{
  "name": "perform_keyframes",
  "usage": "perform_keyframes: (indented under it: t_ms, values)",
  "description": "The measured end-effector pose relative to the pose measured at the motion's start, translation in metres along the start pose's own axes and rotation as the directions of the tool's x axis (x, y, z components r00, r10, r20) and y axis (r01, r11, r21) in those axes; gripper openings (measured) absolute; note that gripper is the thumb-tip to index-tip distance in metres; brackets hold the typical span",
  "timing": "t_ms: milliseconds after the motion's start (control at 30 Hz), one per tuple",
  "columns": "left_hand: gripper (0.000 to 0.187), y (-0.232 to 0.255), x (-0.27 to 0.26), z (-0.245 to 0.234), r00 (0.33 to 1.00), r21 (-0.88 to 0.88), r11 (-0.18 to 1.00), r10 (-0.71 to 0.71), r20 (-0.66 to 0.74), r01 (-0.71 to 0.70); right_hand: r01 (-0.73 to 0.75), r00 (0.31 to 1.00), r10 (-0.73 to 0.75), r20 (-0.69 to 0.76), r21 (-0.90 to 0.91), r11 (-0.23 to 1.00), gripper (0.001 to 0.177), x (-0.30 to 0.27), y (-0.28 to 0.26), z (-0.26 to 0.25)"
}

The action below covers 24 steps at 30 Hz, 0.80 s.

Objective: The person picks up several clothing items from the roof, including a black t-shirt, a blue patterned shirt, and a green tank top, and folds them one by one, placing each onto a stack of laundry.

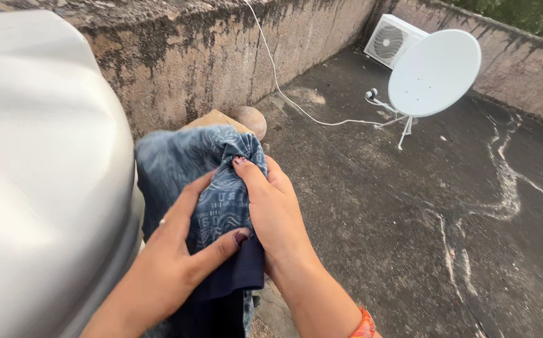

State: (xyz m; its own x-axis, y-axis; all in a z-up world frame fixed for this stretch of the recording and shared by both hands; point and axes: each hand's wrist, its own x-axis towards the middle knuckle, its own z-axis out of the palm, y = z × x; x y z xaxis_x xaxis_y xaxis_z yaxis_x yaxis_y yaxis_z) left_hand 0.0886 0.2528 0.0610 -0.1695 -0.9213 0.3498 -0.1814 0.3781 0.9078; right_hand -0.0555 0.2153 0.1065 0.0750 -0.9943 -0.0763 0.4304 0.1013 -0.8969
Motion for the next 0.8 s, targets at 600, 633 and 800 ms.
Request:
perform_keyframes:
  t_ms: [600,633,800]
  values:
    - [0.042,0.001,-0.03,-0.022,0.8,0.026,0.999,-0.012,-0.6,0.034,0.72,0.586,-0.245,0.773,-0.358,0.594,0.082,-0.046,0.002,0.008]
    - [0.042,0.005,-0.031,-0.023,0.79,0.03,0.999,-0.015,-0.613,0.043,0.65,0.635,-0.155,0.757,-0.415,0.637,0.085,-0.041,-0.003,0.007]
    - [0.052,0.045,-0.056,-0.03,0.891,-0.307,0.921,-0.336,-0.304,0.242,0.569,0.645,-0.005,0.764,-0.476,0.67,0.076,-0.029,-0.011,0.011]
